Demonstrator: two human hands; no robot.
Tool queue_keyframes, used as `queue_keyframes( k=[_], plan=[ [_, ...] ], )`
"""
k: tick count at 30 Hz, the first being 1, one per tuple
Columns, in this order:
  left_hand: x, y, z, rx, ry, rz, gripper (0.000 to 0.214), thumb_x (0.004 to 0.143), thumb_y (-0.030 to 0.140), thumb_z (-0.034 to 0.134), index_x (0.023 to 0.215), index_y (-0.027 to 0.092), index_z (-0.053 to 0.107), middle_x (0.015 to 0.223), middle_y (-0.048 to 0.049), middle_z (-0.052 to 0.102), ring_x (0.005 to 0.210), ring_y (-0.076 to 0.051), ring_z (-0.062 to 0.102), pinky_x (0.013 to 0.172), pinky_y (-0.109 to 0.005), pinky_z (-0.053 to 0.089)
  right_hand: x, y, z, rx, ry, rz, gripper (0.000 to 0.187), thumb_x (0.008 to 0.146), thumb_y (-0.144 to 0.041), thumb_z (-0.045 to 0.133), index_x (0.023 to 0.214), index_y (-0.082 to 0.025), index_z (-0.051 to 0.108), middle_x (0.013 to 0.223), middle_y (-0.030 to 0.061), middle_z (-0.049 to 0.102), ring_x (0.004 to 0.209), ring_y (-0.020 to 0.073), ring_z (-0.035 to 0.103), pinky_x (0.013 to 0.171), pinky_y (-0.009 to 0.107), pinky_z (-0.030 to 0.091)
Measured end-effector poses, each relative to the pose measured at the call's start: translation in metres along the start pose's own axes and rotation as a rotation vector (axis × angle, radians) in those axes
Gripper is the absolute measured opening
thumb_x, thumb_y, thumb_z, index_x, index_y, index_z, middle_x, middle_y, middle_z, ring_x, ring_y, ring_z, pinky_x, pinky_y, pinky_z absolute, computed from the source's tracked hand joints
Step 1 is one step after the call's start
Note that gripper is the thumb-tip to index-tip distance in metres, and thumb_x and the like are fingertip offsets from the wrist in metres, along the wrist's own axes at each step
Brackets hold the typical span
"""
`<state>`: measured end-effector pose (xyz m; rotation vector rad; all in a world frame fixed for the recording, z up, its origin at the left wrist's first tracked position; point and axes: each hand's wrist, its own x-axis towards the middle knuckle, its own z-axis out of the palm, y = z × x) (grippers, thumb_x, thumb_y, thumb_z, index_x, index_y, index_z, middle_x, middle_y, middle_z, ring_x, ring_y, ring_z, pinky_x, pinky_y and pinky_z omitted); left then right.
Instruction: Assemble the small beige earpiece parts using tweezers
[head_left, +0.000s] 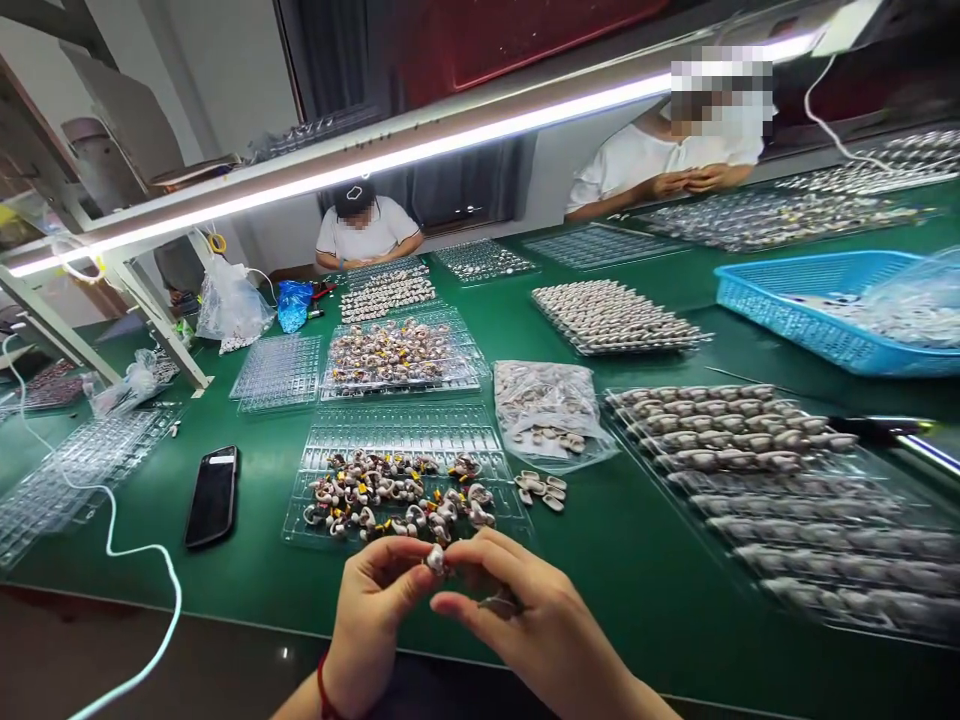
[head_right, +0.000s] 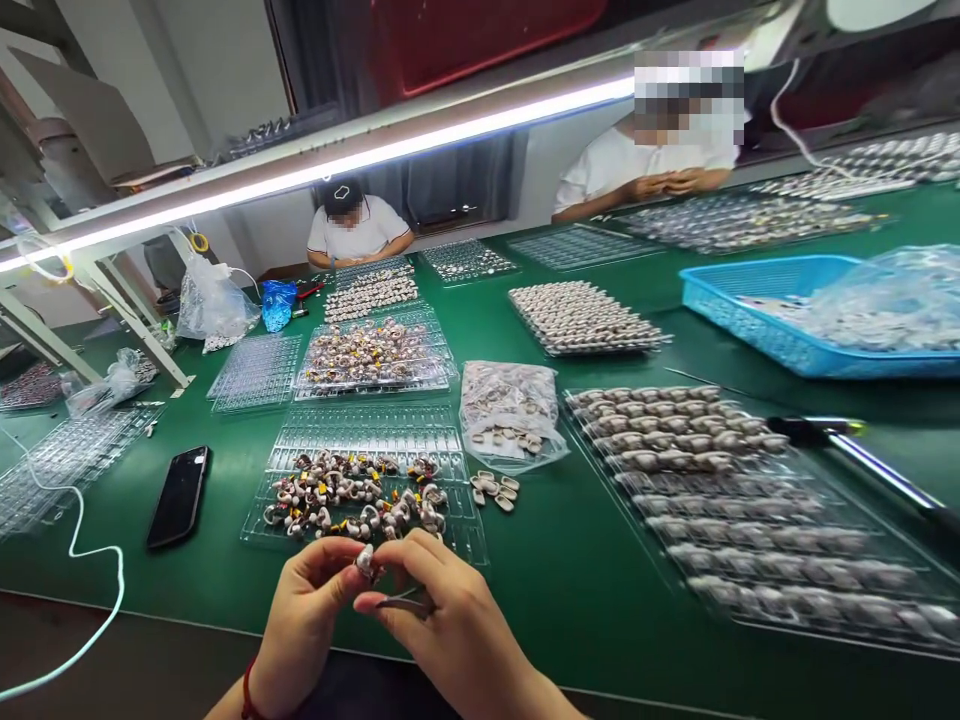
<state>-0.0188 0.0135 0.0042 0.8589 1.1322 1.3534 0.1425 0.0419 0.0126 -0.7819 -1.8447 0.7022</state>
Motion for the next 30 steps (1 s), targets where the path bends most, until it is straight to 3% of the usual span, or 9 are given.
queue_keyframes(
  k=[10, 15, 22, 30],
  plan=[
    [-0.007, 0.0, -0.004, 0.056, 0.0, 0.027, 0.018, 0.067, 0.028, 0.084, 0.082, 0.019, 0.078, 0.081, -0.0037, 0.078, 0.076, -0.017, 0.068, 0.073, -0.024, 0.053, -0.009, 0.011, 0.006, 0.174, -0.032, 0.199, 0.009, 0.087, -0.03, 0.066, 0.086, -0.02, 0.065, 0.075, 0.0014, 0.06, 0.056, 0.0128, 0.054, 0.046, 0.021, 0.043],
    [-0.004, 0.002, -0.002, 0.031, 0.013, -0.002, 0.018, 0.066, 0.028, 0.085, 0.079, 0.018, 0.077, 0.077, -0.0024, 0.077, 0.072, -0.014, 0.066, 0.07, -0.022, 0.052, -0.014, 0.006, 0.008, 0.096, 0.123, -0.026, 0.012, 0.085, -0.017, 0.069, 0.094, -0.023, 0.063, 0.08, 0.0004, 0.059, 0.05, 0.0092, 0.05, 0.044, 0.02, 0.043],
    [-0.004, -0.002, -0.002, -0.017, -0.013, -0.021, 0.02, 0.066, 0.029, 0.085, 0.078, 0.016, 0.077, 0.078, -0.0044, 0.077, 0.074, -0.015, 0.068, 0.072, -0.024, 0.053, -0.014, 0.006, 0.013, 0.053, 0.158, -0.188, 0.019, 0.088, -0.008, 0.062, 0.101, -0.023, 0.063, 0.082, 0.0025, 0.06, 0.06, 0.0114, 0.06, 0.052, 0.019, 0.049],
    [-0.005, 0.002, -0.004, 0.106, -0.083, -0.012, 0.016, 0.072, 0.028, 0.08, 0.086, 0.019, 0.079, 0.084, -0.0047, 0.078, 0.077, -0.017, 0.069, 0.075, -0.024, 0.053, -0.008, 0.01, 0.003, 0.096, 0.008, 0.051, 0.007, 0.085, -0.014, 0.063, 0.082, -0.02, 0.064, 0.07, 0.0001, 0.063, 0.049, 0.0099, 0.052, 0.043, 0.019, 0.041]
  ],
)
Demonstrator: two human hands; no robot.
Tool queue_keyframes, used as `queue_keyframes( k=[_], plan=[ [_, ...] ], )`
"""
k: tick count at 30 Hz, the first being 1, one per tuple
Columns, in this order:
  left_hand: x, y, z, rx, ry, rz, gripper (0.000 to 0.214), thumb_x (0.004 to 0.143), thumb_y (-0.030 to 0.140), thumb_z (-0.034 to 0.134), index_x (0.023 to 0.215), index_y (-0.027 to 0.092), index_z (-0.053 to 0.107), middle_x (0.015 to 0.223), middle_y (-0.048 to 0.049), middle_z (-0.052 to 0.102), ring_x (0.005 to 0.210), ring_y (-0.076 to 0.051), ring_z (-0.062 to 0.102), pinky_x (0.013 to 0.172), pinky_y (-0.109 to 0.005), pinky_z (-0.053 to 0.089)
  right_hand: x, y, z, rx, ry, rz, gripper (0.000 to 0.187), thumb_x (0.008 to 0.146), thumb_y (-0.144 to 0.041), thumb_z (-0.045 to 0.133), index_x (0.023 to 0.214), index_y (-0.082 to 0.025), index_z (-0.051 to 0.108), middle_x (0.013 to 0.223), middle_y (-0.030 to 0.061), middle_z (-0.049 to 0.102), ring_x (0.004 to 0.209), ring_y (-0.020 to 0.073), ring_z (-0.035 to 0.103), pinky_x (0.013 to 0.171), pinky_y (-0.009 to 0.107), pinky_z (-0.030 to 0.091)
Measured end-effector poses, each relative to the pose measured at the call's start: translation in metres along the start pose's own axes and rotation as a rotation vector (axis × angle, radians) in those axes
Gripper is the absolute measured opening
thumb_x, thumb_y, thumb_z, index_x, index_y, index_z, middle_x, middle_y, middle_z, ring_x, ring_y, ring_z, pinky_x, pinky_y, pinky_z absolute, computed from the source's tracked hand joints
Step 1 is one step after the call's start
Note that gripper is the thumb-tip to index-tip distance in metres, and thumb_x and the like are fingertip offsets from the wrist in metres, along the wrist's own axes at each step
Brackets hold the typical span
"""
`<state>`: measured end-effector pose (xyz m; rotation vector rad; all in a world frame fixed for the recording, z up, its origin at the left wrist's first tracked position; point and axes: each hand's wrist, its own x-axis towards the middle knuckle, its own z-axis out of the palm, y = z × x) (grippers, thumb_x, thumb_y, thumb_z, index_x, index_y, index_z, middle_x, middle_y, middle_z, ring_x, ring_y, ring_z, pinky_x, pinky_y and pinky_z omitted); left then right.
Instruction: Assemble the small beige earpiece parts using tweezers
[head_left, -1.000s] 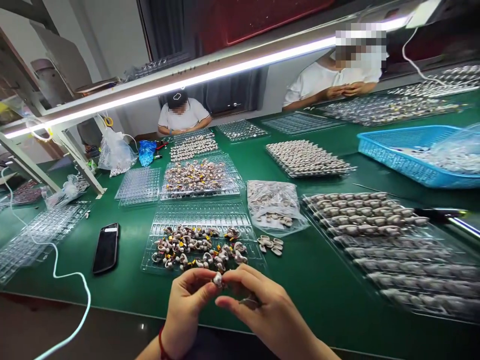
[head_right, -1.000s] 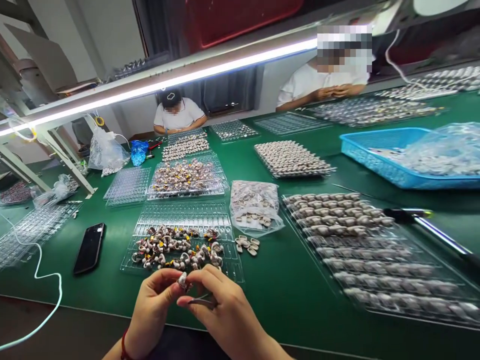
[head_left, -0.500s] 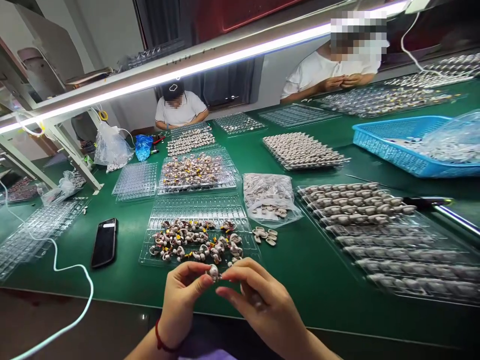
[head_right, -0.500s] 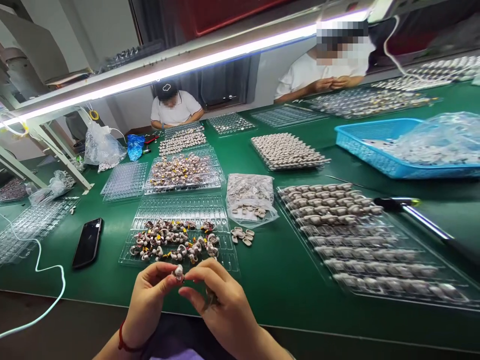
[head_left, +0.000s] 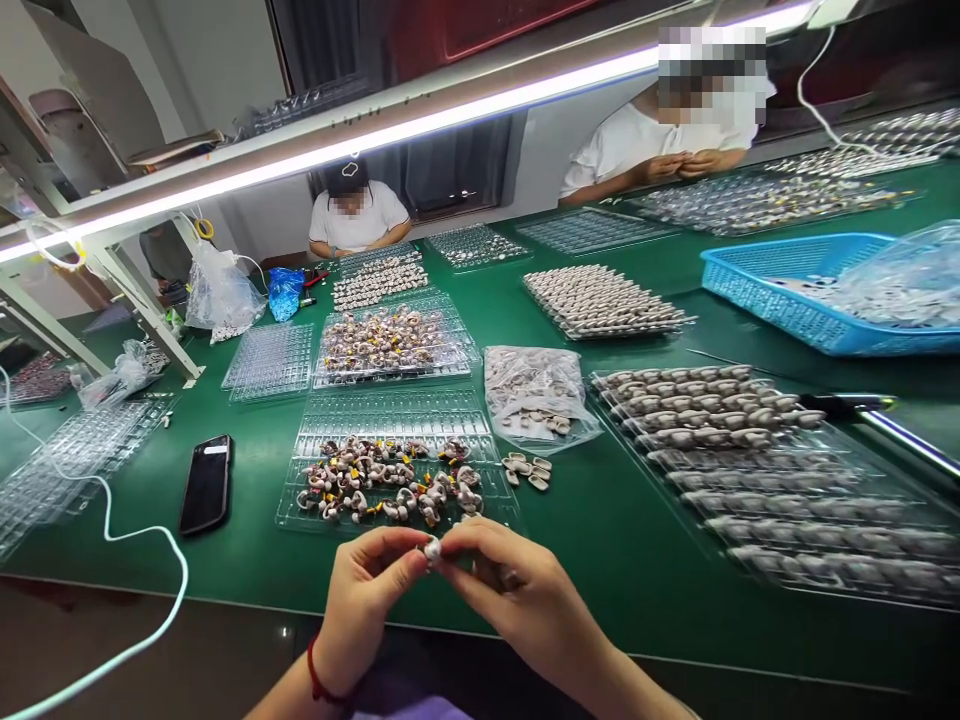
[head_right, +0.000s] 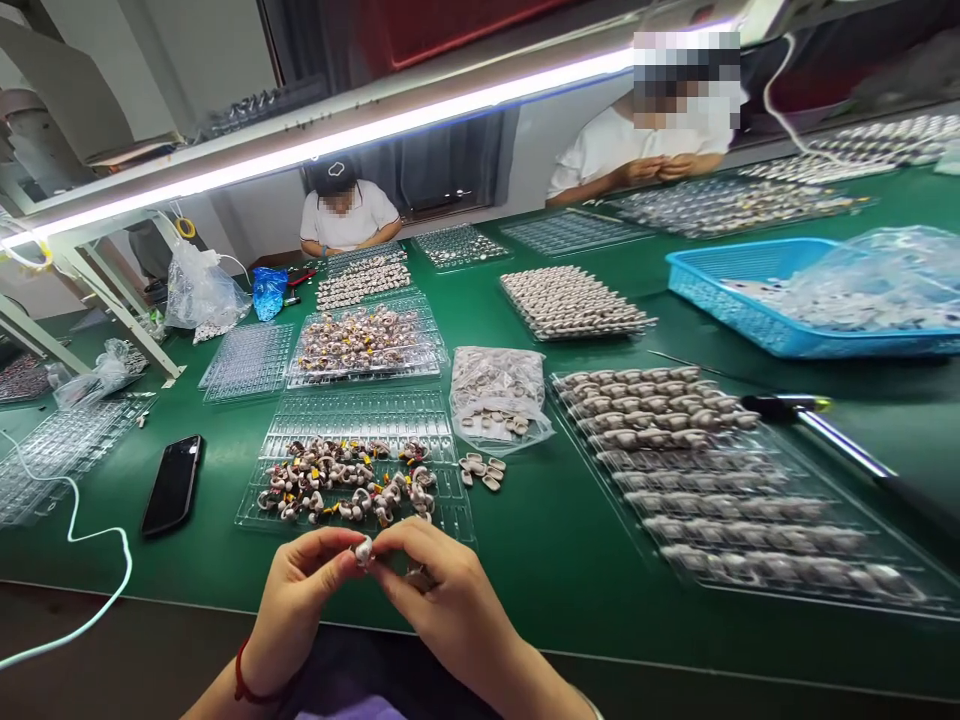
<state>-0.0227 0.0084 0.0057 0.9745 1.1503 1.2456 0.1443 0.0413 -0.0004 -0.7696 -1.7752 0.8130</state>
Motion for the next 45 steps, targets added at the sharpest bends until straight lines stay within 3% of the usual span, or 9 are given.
queue_keyframes(
  k=[7, 14, 17, 21, 25, 31, 34, 38, 45],
  plan=[
    [-0.003, 0.006, 0.004, 0.265, 0.003, 0.328, 0.012, 0.075, 0.021, 0.077, 0.087, 0.023, 0.08, 0.082, -0.0044, 0.073, 0.074, -0.016, 0.068, 0.067, -0.022, 0.054, 0.001, -0.002, 0.001, -0.081, 0.011, 0.013, 0.023, 0.07, -0.002, 0.051, 0.079, -0.02, 0.061, 0.067, -0.0019, 0.061, 0.049, 0.0098, 0.049, 0.046, 0.019, 0.04],
    [0.0, 0.008, 0.004, 0.383, -0.065, 0.551, 0.017, 0.08, 0.017, 0.073, 0.095, 0.025, 0.077, 0.085, -0.0042, 0.075, 0.077, -0.016, 0.069, 0.07, -0.024, 0.056, -0.001, -0.002, 0.006, 0.012, 0.074, 0.018, 0.018, 0.074, -0.006, 0.054, 0.081, -0.019, 0.063, 0.078, 0.001, 0.063, 0.051, 0.0089, 0.049, 0.048, 0.02, 0.041],
    [0.0, 0.012, 0.0, 0.522, -0.123, 0.624, 0.019, 0.083, 0.013, 0.069, 0.098, 0.023, 0.075, 0.089, -0.0054, 0.076, 0.079, -0.017, 0.071, 0.072, -0.024, 0.056, 0.0, -0.003, 0.002, 0.084, 0.0, 0.171, 0.009, 0.075, -0.013, 0.056, 0.076, -0.018, 0.063, 0.068, -0.001, 0.057, 0.047, 0.0081, 0.041, 0.044, 0.021, 0.034],
    [0.0, 0.018, -0.005, 0.77, -0.144, 0.715, 0.025, 0.084, 0.01, 0.066, 0.104, 0.022, 0.073, 0.092, -0.0081, 0.076, 0.083, -0.019, 0.071, 0.074, -0.028, 0.057, 0.007, -0.007, -0.007, 0.283, -0.203, 0.475, 0.008, 0.075, -0.024, 0.062, 0.072, -0.017, 0.06, 0.05, -0.0086, 0.037, 0.046, 0.0078, 0.029, 0.043, 0.021, 0.025],
    [0.0, 0.021, -0.01, 0.81, -0.216, 0.777, 0.028, 0.085, 0.008, 0.064, 0.106, 0.023, 0.073, 0.097, -0.0095, 0.076, 0.086, -0.02, 0.071, 0.075, -0.028, 0.057, 0.015, -0.008, -0.012, 0.56, -0.333, 0.681, 0.021, 0.069, -0.033, 0.073, 0.072, -0.015, 0.061, 0.054, -0.0051, 0.051, 0.045, 0.0059, 0.033, 0.043, 0.02, 0.023],
    [-0.002, 0.016, -0.014, 0.732, -0.258, 0.813, 0.038, 0.085, 0.006, 0.063, 0.116, 0.029, 0.07, 0.104, -0.0091, 0.076, 0.091, -0.02, 0.072, 0.079, -0.029, 0.058, 0.016, -0.002, -0.01, 0.899, -0.316, 0.919, 0.033, 0.054, -0.034, 0.087, 0.067, -0.013, 0.065, 0.057, -0.0033, 0.058, 0.043, 0.002, 0.032, 0.04, 0.017, 0.017],
    [-0.001, 0.011, -0.015, 0.729, -0.228, 0.834, 0.04, 0.085, 0.007, 0.064, 0.118, 0.03, 0.068, 0.104, -0.0085, 0.076, 0.092, -0.02, 0.072, 0.079, -0.03, 0.058, 0.014, -0.001, -0.009, 0.856, -0.319, 0.92, 0.032, 0.054, -0.034, 0.089, 0.066, -0.012, 0.068, 0.055, -0.0029, 0.058, 0.042, 0.0019, 0.032, 0.041, 0.017, 0.018],
    [-0.003, 0.004, -0.013, 0.713, -0.174, 0.825, 0.039, 0.087, 0.008, 0.062, 0.118, 0.03, 0.069, 0.1, -0.0074, 0.076, 0.089, -0.019, 0.072, 0.077, -0.028, 0.059, 0.014, -0.003, -0.01, 0.656, -0.315, 0.817, 0.034, 0.057, -0.039, 0.087, 0.068, -0.012, 0.071, 0.055, -0.0018, 0.059, 0.043, 0.0041, 0.036, 0.041, 0.019, 0.023],
    [-0.011, -0.005, -0.005, 0.642, -0.1, 0.676, 0.029, 0.09, 0.01, 0.056, 0.11, 0.023, 0.072, 0.095, -0.0093, 0.076, 0.082, -0.018, 0.072, 0.072, -0.026, 0.059, 0.01, -0.008, -0.01, 0.541, -0.345, 0.721, 0.042, 0.064, -0.052, 0.08, 0.071, -0.013, 0.067, 0.054, -0.003, 0.054, 0.045, 0.006, 0.034, 0.043, 0.02, 0.024]
  ],
)
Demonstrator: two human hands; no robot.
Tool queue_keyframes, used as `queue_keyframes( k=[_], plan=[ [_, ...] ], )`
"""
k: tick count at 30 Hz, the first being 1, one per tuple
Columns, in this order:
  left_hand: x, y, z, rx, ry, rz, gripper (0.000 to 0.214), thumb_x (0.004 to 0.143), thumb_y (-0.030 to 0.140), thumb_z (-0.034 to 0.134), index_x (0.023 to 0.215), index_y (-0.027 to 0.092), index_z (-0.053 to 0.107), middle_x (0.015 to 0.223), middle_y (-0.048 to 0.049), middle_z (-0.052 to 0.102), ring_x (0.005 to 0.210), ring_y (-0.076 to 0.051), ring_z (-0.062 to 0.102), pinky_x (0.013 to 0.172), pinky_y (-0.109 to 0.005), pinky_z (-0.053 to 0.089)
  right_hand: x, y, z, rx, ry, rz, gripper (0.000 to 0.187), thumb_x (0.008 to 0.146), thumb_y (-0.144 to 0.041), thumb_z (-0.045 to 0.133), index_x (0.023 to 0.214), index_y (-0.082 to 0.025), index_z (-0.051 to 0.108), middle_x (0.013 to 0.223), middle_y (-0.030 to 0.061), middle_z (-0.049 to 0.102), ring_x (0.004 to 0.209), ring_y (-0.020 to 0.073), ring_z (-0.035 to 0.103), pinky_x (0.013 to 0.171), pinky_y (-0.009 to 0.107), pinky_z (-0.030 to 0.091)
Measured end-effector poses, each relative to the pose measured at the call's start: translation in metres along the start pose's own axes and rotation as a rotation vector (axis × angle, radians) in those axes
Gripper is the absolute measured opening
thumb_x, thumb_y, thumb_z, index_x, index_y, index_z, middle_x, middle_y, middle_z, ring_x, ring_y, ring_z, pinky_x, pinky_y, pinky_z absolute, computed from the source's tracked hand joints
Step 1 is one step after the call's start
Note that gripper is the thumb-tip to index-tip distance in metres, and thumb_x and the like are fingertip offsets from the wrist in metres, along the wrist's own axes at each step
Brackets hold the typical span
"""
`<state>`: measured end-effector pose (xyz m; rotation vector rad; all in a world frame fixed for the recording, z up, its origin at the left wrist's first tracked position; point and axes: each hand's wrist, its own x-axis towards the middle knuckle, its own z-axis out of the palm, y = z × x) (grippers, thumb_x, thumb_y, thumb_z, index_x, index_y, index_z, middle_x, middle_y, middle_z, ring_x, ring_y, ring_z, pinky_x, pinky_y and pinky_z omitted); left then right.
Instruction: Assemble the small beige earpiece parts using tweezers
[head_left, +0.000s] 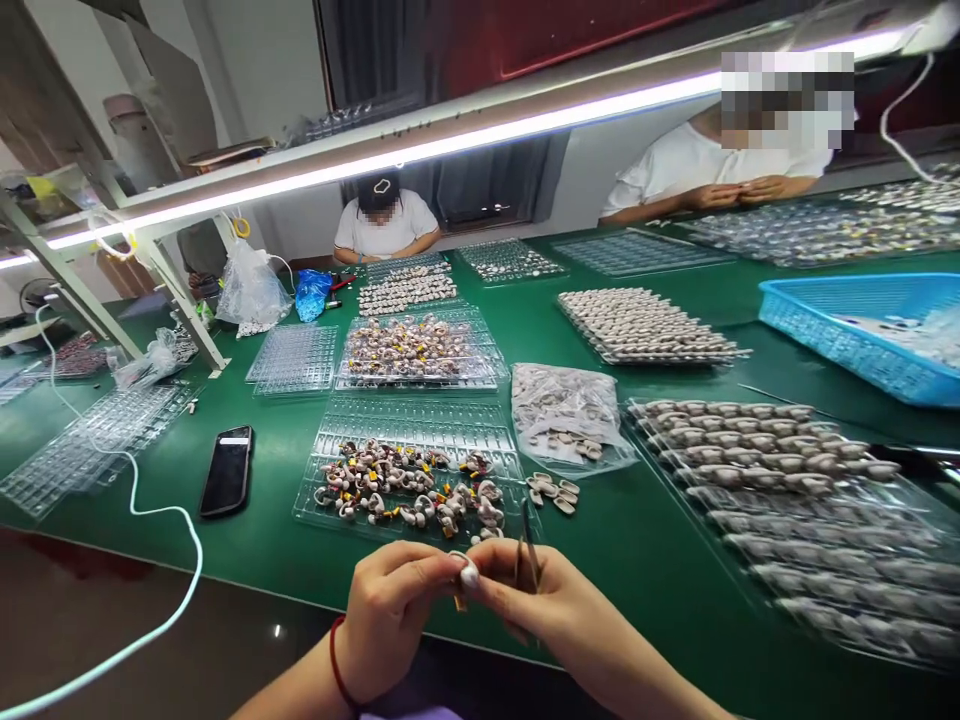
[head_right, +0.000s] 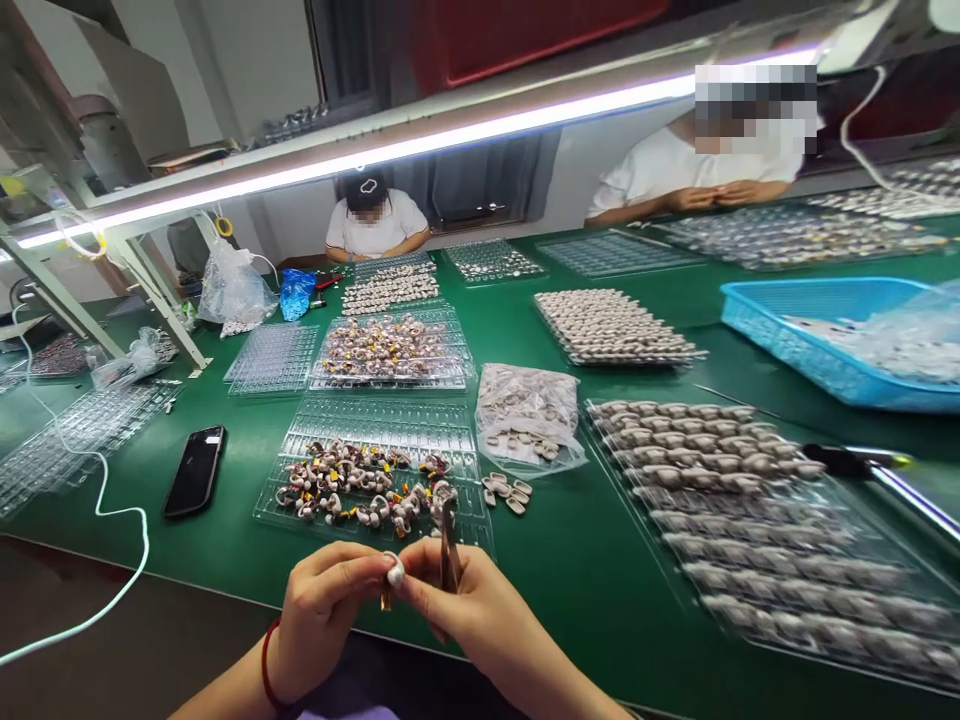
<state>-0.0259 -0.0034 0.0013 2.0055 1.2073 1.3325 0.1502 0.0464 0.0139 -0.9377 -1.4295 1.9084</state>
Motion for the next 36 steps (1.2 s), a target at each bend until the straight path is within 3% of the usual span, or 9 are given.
queue_keyframes(
  k=[7, 11, 16, 27, 36],
  plan=[
    [-0.005, 0.006, 0.004, -0.041, 0.109, -0.226, 0.018, 0.083, 0.01, 0.064, 0.093, 0.021, 0.073, 0.084, -0.0048, 0.077, 0.072, -0.018, 0.072, 0.069, -0.024, 0.056, -0.002, -0.006, 0.004, -0.173, -0.003, -0.099, 0.041, 0.074, -0.056, 0.069, 0.075, -0.016, 0.062, 0.054, -0.0062, 0.041, 0.048, 0.0087, 0.031, 0.044, 0.022, 0.025],
    [-0.004, 0.006, 0.003, -0.059, 0.091, -0.258, 0.015, 0.082, 0.011, 0.064, 0.09, 0.019, 0.073, 0.082, -0.0045, 0.077, 0.072, -0.018, 0.071, 0.068, -0.023, 0.055, -0.003, -0.01, 0.006, -0.248, 0.028, -0.159, 0.037, 0.079, -0.054, 0.063, 0.074, -0.017, 0.06, 0.06, -0.0038, 0.043, 0.056, 0.0124, 0.038, 0.051, 0.025, 0.034],
    [-0.004, 0.006, 0.002, -0.087, 0.075, -0.3, 0.015, 0.082, 0.011, 0.063, 0.089, 0.02, 0.074, 0.081, -0.0039, 0.076, 0.071, -0.018, 0.069, 0.067, -0.023, 0.053, -0.003, -0.01, 0.008, -0.322, 0.028, -0.169, 0.031, 0.082, -0.048, 0.056, 0.076, -0.017, 0.057, 0.062, -0.0031, 0.044, 0.057, 0.0131, 0.037, 0.053, 0.025, 0.035],
    [-0.003, 0.006, 0.001, -0.089, 0.058, -0.259, 0.016, 0.081, 0.009, 0.063, 0.086, 0.02, 0.073, 0.078, -0.0028, 0.076, 0.067, -0.016, 0.068, 0.065, -0.021, 0.052, -0.009, -0.015, 0.01, -0.688, 0.1, -0.328, 0.019, 0.085, -0.024, 0.046, 0.066, -0.02, 0.049, 0.06, -0.0014, 0.051, 0.055, 0.0135, 0.043, 0.051, 0.024, 0.035],
    [-0.001, 0.007, 0.0, -0.034, 0.06, -0.171, 0.019, 0.08, 0.004, 0.062, 0.084, 0.02, 0.072, 0.073, -0.0016, 0.075, 0.064, -0.016, 0.068, 0.063, -0.021, 0.051, -0.009, -0.014, 0.012, -0.736, 0.129, -0.324, 0.019, 0.081, -0.021, 0.047, 0.065, -0.019, 0.056, 0.058, -0.0007, 0.057, 0.052, 0.013, 0.048, 0.05, 0.024, 0.036]
  ],
)
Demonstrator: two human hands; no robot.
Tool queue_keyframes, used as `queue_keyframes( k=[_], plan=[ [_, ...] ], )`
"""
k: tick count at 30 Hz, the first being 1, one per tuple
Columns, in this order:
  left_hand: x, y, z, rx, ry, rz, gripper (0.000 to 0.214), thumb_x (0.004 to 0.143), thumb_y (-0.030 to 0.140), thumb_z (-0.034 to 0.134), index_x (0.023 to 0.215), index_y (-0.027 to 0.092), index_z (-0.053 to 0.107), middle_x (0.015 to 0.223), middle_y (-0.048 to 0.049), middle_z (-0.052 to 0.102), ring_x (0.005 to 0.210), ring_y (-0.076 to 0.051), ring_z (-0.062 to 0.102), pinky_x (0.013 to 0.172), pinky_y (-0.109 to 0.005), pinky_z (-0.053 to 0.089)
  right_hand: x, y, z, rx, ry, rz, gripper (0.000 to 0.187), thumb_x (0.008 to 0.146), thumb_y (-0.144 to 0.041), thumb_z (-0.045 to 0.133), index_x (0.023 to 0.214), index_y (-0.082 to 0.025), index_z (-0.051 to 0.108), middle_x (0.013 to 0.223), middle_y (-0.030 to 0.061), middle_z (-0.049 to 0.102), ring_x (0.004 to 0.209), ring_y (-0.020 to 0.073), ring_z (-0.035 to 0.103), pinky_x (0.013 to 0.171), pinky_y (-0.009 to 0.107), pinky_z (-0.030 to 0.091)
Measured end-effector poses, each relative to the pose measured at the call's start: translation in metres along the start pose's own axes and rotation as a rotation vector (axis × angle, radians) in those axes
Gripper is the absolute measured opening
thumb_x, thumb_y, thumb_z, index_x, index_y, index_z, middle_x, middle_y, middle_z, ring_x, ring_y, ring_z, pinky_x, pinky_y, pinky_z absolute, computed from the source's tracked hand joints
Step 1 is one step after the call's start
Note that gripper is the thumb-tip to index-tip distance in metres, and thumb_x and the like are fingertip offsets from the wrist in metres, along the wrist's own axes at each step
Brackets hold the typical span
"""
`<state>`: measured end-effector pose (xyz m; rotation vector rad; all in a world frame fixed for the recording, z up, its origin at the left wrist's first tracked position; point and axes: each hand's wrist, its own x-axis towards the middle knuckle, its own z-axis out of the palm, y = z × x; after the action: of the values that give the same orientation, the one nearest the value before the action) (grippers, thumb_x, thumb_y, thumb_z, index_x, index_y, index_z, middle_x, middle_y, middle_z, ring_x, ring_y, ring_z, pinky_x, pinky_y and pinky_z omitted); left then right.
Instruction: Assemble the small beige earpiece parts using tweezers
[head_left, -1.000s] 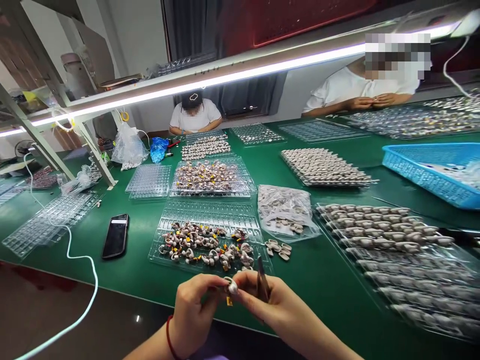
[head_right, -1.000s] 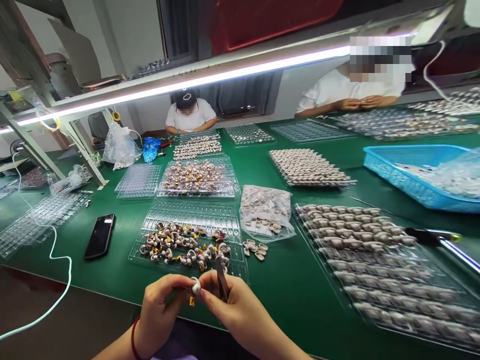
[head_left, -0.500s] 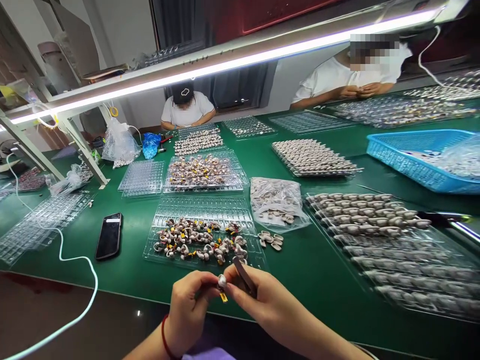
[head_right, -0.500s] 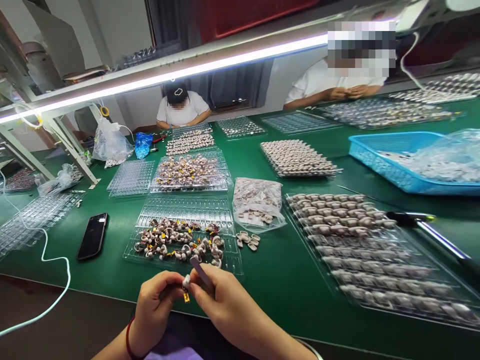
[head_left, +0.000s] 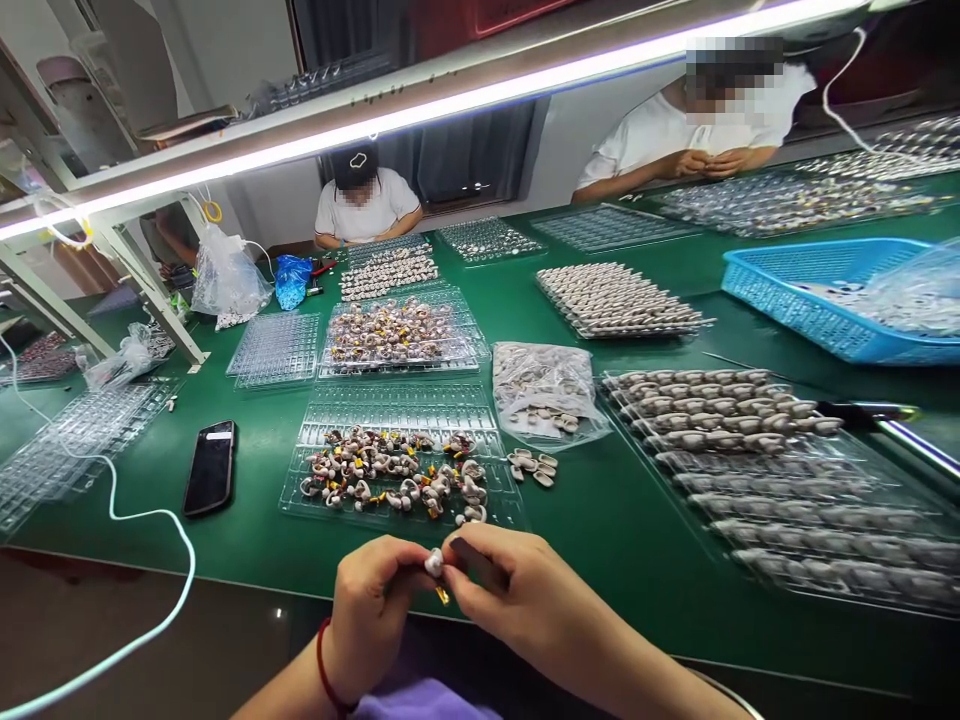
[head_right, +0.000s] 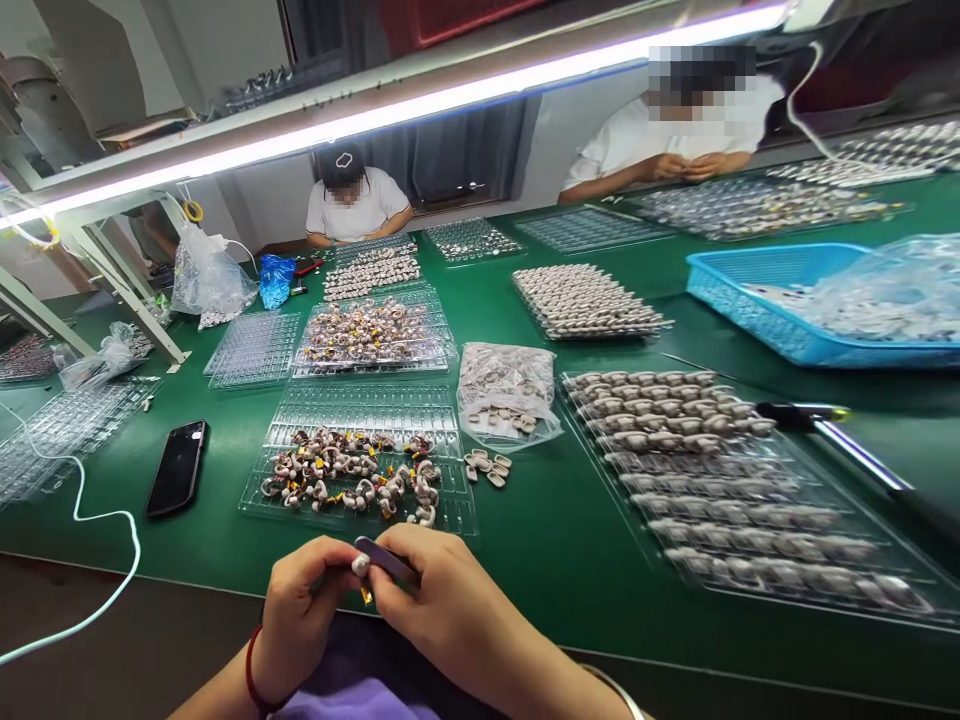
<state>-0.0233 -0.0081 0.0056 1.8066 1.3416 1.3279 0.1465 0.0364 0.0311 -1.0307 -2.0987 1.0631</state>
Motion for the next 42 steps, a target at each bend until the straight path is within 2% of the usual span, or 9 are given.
queue_keyframes(
  k=[7, 13, 16, 21, 24, 26, 29, 38, 42],
  plan=[
    [-0.002, -0.005, -0.002, -0.031, -0.013, -0.042, 0.015, 0.081, 0.006, 0.064, 0.082, 0.019, 0.073, 0.073, -0.0025, 0.076, 0.066, -0.015, 0.069, 0.064, -0.02, 0.051, 0.0, 0.004, 0.009, 0.01, -0.001, 0.063, 0.018, 0.078, -0.02, 0.047, 0.061, -0.02, 0.051, 0.055, -0.0029, 0.049, 0.052, 0.012, 0.042, 0.048, 0.023, 0.033],
    [0.001, -0.004, -0.005, -0.129, -0.133, -0.089, 0.019, 0.078, 0.031, 0.075, 0.09, 0.016, 0.076, 0.083, -0.0074, 0.078, 0.074, -0.02, 0.071, 0.071, -0.024, 0.054, -0.003, 0.006, 0.009, 0.098, 0.058, 0.073, 0.006, 0.074, -0.015, 0.05, 0.072, -0.021, 0.05, 0.06, -0.0054, 0.048, 0.051, 0.0107, 0.04, 0.046, 0.021, 0.032],
    [0.002, -0.004, -0.001, -0.134, -0.109, -0.141, 0.021, 0.068, 0.028, 0.082, 0.083, 0.014, 0.076, 0.077, -0.0075, 0.078, 0.07, -0.019, 0.07, 0.068, -0.024, 0.054, -0.005, 0.008, 0.01, 0.127, 0.082, -0.029, 0.012, 0.077, -0.013, 0.049, 0.08, -0.02, 0.059, 0.068, -0.0022, 0.054, 0.056, 0.0115, 0.048, 0.05, 0.021, 0.037],
    [0.009, -0.011, 0.001, -0.222, -0.194, -0.273, 0.007, 0.072, 0.016, 0.075, 0.078, 0.014, 0.077, 0.075, -0.0074, 0.077, 0.067, -0.018, 0.069, 0.064, -0.024, 0.053, -0.006, 0.022, 0.011, 0.136, 0.052, -0.131, 0.018, 0.082, -0.011, 0.046, 0.076, -0.02, 0.06, 0.073, 0.0004, 0.055, 0.061, 0.013, 0.054, 0.055, 0.022, 0.044],
    [0.015, -0.017, -0.004, -0.213, -0.256, -0.316, 0.011, 0.074, 0.012, 0.068, 0.082, 0.013, 0.077, 0.078, -0.0084, 0.077, 0.07, -0.019, 0.07, 0.065, -0.025, 0.053, -0.008, 0.036, 0.007, 0.097, 0.0, -0.077, 0.015, 0.087, -0.016, 0.05, 0.099, -0.02, 0.058, 0.088, 0.0042, 0.061, 0.077, 0.0173, 0.061, 0.068, 0.027, 0.051],
    [0.019, -0.021, -0.007, -0.101, -0.271, -0.295, 0.017, 0.074, 0.007, 0.063, 0.083, 0.013, 0.077, 0.08, -0.0081, 0.077, 0.072, -0.019, 0.069, 0.067, -0.025, 0.052, -0.01, 0.043, 0.004, 0.031, -0.048, -0.035, 0.03, 0.09, -0.022, 0.051, 0.121, -0.019, 0.051, 0.105, 0.0088, 0.06, 0.094, 0.0211, 0.061, 0.081, 0.034, 0.052],
    [0.022, -0.027, -0.008, 0.047, -0.319, -0.277, 0.023, 0.073, 0.003, 0.059, 0.084, 0.014, 0.077, 0.08, -0.0071, 0.076, 0.072, -0.017, 0.068, 0.067, -0.025, 0.051, -0.013, 0.047, 0.001, -0.081, -0.103, -0.046, 0.032, 0.096, -0.02, 0.04, 0.126, -0.021, 0.051, 0.105, 0.0095, 0.057, 0.09, 0.0221, 0.061, 0.079, 0.039, 0.053],
    [0.018, -0.037, -0.003, 0.048, -0.352, -0.32, 0.02, 0.073, 0.006, 0.06, 0.082, 0.014, 0.076, 0.077, -0.0065, 0.074, 0.066, -0.015, 0.065, 0.06, -0.022, 0.048, -0.01, 0.052, 0.002, 0.341, 0.268, -0.223, 0.017, 0.096, -0.022, 0.05, 0.107, -0.03, 0.061, 0.095, 0.0024, 0.052, 0.084, 0.0149, 0.056, 0.073, 0.023, 0.052],
    [0.017, -0.038, -0.003, 0.055, -0.349, -0.307, 0.021, 0.073, 0.006, 0.06, 0.083, 0.014, 0.076, 0.077, -0.0065, 0.074, 0.067, -0.016, 0.065, 0.061, -0.023, 0.049, -0.022, 0.07, 0.01, 0.22, 0.311, -0.243, 0.016, 0.095, -0.029, 0.056, 0.107, -0.031, 0.067, 0.089, 0.0025, 0.051, 0.081, 0.0155, 0.056, 0.069, 0.024, 0.053]
  ],
)
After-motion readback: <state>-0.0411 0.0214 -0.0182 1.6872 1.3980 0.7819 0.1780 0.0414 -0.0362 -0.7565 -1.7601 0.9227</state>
